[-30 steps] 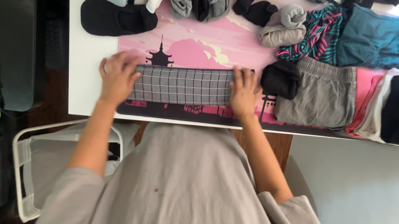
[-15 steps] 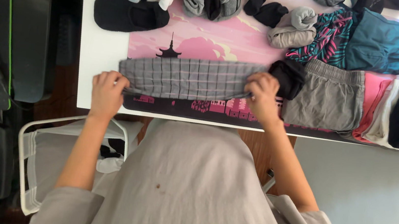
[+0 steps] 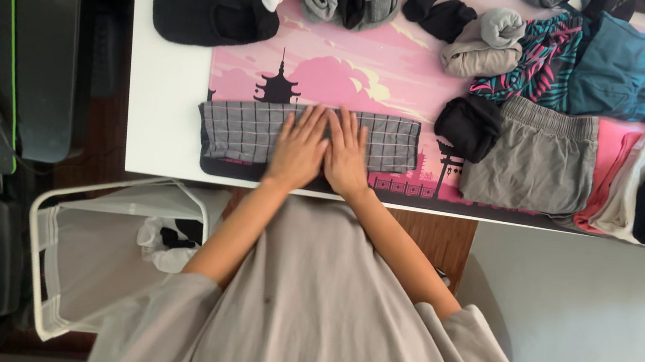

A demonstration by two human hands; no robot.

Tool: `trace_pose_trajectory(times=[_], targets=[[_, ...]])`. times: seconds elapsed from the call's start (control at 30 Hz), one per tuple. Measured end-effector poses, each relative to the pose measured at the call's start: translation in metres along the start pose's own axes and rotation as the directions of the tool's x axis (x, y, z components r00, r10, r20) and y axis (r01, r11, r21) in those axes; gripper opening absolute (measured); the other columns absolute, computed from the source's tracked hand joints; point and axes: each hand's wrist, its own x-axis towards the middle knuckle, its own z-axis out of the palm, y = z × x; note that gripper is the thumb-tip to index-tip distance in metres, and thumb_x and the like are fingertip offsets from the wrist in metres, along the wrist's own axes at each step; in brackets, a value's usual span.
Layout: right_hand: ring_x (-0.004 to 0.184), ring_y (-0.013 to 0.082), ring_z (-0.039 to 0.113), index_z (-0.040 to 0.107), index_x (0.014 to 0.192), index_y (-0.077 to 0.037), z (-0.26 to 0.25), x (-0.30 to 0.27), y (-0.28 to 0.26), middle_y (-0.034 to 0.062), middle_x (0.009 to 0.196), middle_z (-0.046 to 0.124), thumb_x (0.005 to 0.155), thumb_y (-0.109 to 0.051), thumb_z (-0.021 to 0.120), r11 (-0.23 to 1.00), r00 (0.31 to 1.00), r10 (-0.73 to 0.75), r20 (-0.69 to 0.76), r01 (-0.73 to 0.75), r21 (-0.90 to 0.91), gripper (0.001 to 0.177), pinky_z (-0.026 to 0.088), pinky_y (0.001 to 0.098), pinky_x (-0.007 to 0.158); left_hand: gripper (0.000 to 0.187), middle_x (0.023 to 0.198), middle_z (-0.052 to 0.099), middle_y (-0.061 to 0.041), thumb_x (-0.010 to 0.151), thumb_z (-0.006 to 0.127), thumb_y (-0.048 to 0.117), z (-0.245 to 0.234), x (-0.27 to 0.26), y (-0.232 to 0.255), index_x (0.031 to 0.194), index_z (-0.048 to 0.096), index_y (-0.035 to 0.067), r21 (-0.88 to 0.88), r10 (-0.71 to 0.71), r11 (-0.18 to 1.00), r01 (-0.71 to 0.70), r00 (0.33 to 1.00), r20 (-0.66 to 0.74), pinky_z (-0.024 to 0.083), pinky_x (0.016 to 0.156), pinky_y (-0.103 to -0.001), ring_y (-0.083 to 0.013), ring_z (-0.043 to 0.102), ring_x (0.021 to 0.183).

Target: The person picks up clothes from a laundry basket and folds several items including shorts, socks, and a t-shirt on a desk.

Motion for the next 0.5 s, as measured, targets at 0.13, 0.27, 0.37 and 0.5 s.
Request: trace_pose_trajectory(times=[0.13,0.27,0.37,0.5], targets=[[0.154,0.0344,0.015,0.038,0.158,-0.031,-0.009,-0.012,0.037,0.0077,0.169,0.02,0.101,-0.048,0.051,0.874,0.994,-0.079,-0.081,0.03,-0.485,0.061,0.0,0.0682,0.116,0.059,0.166,0.034,-0.01,0.103,0.045,0.029,-0.009,-0.023,-0.039,0.16,0.04,0.018,0.267,-0.149,0.953,0.141,0.989,0.009,0.016,0.123,-0.061,-0.0349,0.03,0.152],[0.159,0.0363,0.014,0.037,0.164,-0.03,-0.031,-0.026,0.078,0.0098,0.173,0.021,0.108,-0.042,0.052,0.865,0.966,0.244,-0.088,-0.258,-0.43,0.059,0.003,0.0663,0.124,0.058,0.169,0.031,-0.01,0.106,0.041,0.03,-0.04,-0.048,-0.086,0.163,0.037,0.019,0.262,-0.345,0.902,0.343,0.938,-0.04,0.013,0.125,-0.062,-0.0378,0.028,0.156],[0.157,0.0386,0.018,0.033,0.163,-0.015,-0.044,-0.019,0.096,0.0182,0.171,0.021,0.106,-0.04,0.059,0.878,0.912,0.342,-0.225,-0.396,-0.27,0.068,0.004,0.0694,0.12,0.056,0.167,0.036,-0.01,0.108,0.048,0.03,-0.069,-0.054,-0.106,0.161,0.039,0.018,0.4,-0.36,0.836,0.375,0.926,-0.114,0.008,0.119,-0.067,-0.0373,0.031,0.153],[0.137,0.0439,0.03,0.048,0.143,0.001,-0.038,-0.028,0.094,0.0266,0.154,0.03,0.086,-0.028,0.079,0.79,0.775,0.575,-0.262,-0.61,-0.071,0.071,0.028,0.0613,0.11,0.06,0.13,0.059,-0.016,0.092,0.073,0.031,-0.102,-0.052,-0.119,0.146,0.052,0.016,0.295,-0.379,0.881,0.37,0.925,-0.03,0.02,0.11,-0.067,-0.0424,0.049,0.127]])
